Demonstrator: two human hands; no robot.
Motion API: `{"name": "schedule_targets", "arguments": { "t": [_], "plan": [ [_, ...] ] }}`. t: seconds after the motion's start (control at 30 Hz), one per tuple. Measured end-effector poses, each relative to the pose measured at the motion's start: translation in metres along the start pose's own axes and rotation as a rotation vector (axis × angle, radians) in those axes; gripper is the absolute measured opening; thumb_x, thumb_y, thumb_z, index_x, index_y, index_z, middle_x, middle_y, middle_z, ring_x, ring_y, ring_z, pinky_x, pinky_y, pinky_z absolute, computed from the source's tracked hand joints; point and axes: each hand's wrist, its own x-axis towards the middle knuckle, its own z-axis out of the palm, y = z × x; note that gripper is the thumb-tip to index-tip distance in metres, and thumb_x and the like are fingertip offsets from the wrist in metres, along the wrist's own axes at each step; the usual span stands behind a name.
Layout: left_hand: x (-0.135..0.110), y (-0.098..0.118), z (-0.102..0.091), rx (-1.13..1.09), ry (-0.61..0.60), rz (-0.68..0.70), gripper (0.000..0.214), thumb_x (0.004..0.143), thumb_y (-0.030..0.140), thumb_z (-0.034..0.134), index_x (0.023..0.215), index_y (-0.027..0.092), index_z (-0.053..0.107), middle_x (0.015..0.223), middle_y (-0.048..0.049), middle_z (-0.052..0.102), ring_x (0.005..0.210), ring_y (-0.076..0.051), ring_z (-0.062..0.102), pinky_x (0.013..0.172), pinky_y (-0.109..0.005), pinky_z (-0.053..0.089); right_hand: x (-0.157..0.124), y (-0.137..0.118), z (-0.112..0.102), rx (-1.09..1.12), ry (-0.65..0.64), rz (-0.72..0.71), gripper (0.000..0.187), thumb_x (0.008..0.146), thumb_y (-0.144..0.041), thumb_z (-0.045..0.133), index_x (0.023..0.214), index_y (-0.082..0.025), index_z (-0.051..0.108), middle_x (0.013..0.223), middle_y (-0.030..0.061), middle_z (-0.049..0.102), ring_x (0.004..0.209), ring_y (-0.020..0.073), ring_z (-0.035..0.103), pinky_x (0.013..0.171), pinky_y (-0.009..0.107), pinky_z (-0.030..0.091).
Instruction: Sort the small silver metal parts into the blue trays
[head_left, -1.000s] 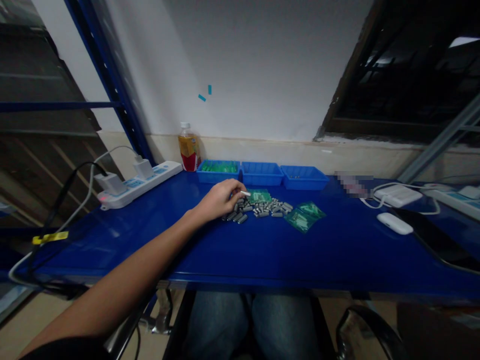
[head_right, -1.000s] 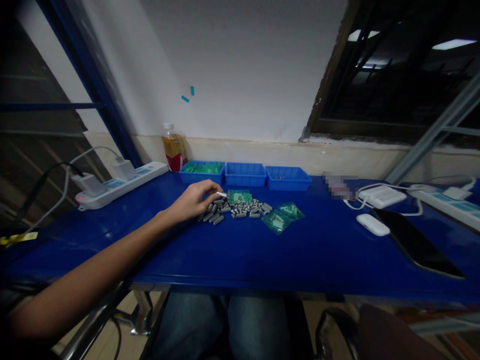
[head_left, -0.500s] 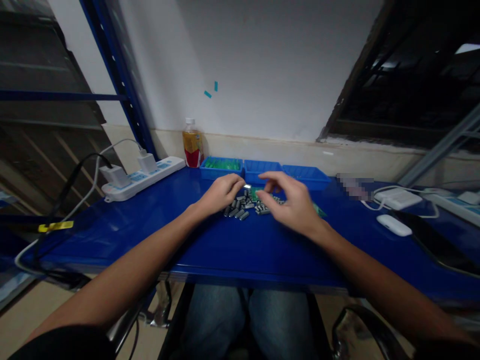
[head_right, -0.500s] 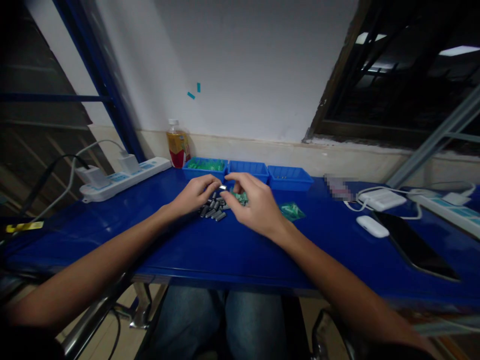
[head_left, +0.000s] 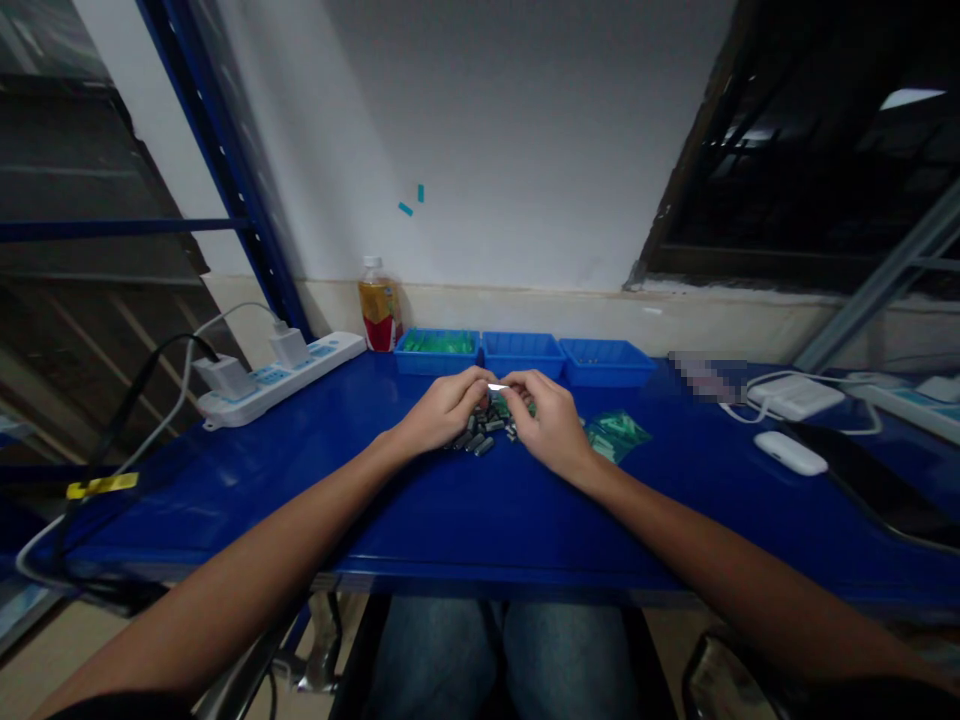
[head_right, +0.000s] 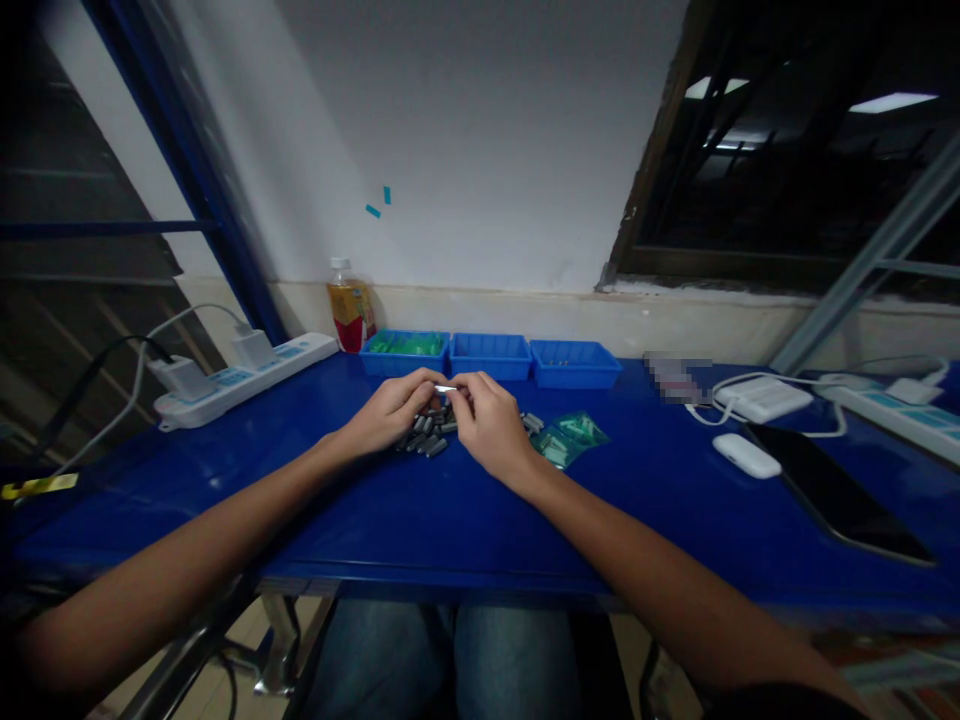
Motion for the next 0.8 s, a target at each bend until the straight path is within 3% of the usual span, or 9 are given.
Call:
{"name": "schedule_targets", "arguments": {
  "t": [0.1, 0.17, 0.3, 0.53, 0.7, 0.8],
  "plan": [
    [-0.001, 0.001, 0.000, -0.005, 0.076, 0.068, 0.033, 0.089, 0.031, 0.049, 0.118, 0.014, 0.046, 0.085, -0.0032, 0.061, 0.072, -0.013, 0.056, 0.065, -0.024, 0.044, 0.004, 0.003, 0.001, 0.136, 0.046, 0.131, 0.014, 0.087, -0.025, 0.049, 0.085, -0.016, 0.060, 0.076, 0.0042, 0.065, 0.069, 0.0158, 0.060, 0.065, 0.026, 0.045],
    [-0.001, 0.001, 0.000, 0.035, 0.095, 0.114, 0.030, 0.085, 0.028, 0.055, 0.111, 0.015, 0.050, 0.086, -0.0032, 0.061, 0.070, -0.013, 0.055, 0.065, -0.024, 0.044, 0.004, 0.005, 0.004, 0.222, 0.029, 0.208, 0.017, 0.087, -0.029, 0.049, 0.082, -0.016, 0.060, 0.072, 0.0030, 0.064, 0.064, 0.0151, 0.060, 0.060, 0.025, 0.045],
    [-0.001, 0.003, -0.001, 0.081, 0.074, 0.107, 0.016, 0.089, 0.028, 0.049, 0.095, 0.015, 0.057, 0.081, -0.0020, 0.062, 0.071, -0.012, 0.056, 0.065, -0.023, 0.043, 0.001, 0.006, 0.007, 0.303, -0.019, 0.280, 0.023, 0.088, -0.035, 0.047, 0.079, -0.017, 0.059, 0.067, 0.0016, 0.062, 0.059, 0.0142, 0.059, 0.055, 0.024, 0.044],
    [-0.001, 0.005, -0.002, 0.101, 0.060, 0.050, 0.022, 0.093, 0.029, 0.041, 0.088, 0.014, 0.057, 0.082, -0.0032, 0.063, 0.074, -0.014, 0.058, 0.068, -0.024, 0.042, -0.002, 0.003, 0.002, 0.069, -0.074, 0.003, 0.018, 0.084, -0.024, 0.056, 0.101, -0.018, 0.056, 0.080, 0.0030, 0.060, 0.071, 0.0151, 0.057, 0.065, 0.025, 0.045],
    [0.000, 0.007, -0.002, 0.158, 0.000, 0.020, 0.031, 0.095, 0.032, 0.037, 0.081, 0.014, 0.058, 0.074, -0.0023, 0.062, 0.068, -0.014, 0.057, 0.063, -0.024, 0.040, -0.003, -0.001, -0.001, -0.066, -0.074, -0.125, 0.011, 0.088, -0.018, 0.049, 0.093, -0.018, 0.059, 0.086, 0.0062, 0.057, 0.082, 0.0179, 0.056, 0.075, 0.029, 0.045],
    [0.001, 0.002, -0.003, 0.193, -0.034, 0.020, 0.030, 0.095, 0.033, 0.036, 0.092, 0.014, 0.060, 0.085, -0.0043, 0.065, 0.078, -0.016, 0.060, 0.070, -0.026, 0.043, 0.007, 0.009, -0.009, -0.151, -0.113, -0.192, 0.014, 0.088, -0.019, 0.049, 0.095, -0.016, 0.060, 0.089, 0.0080, 0.057, 0.088, 0.0195, 0.055, 0.080, 0.031, 0.045]
  ]
}}
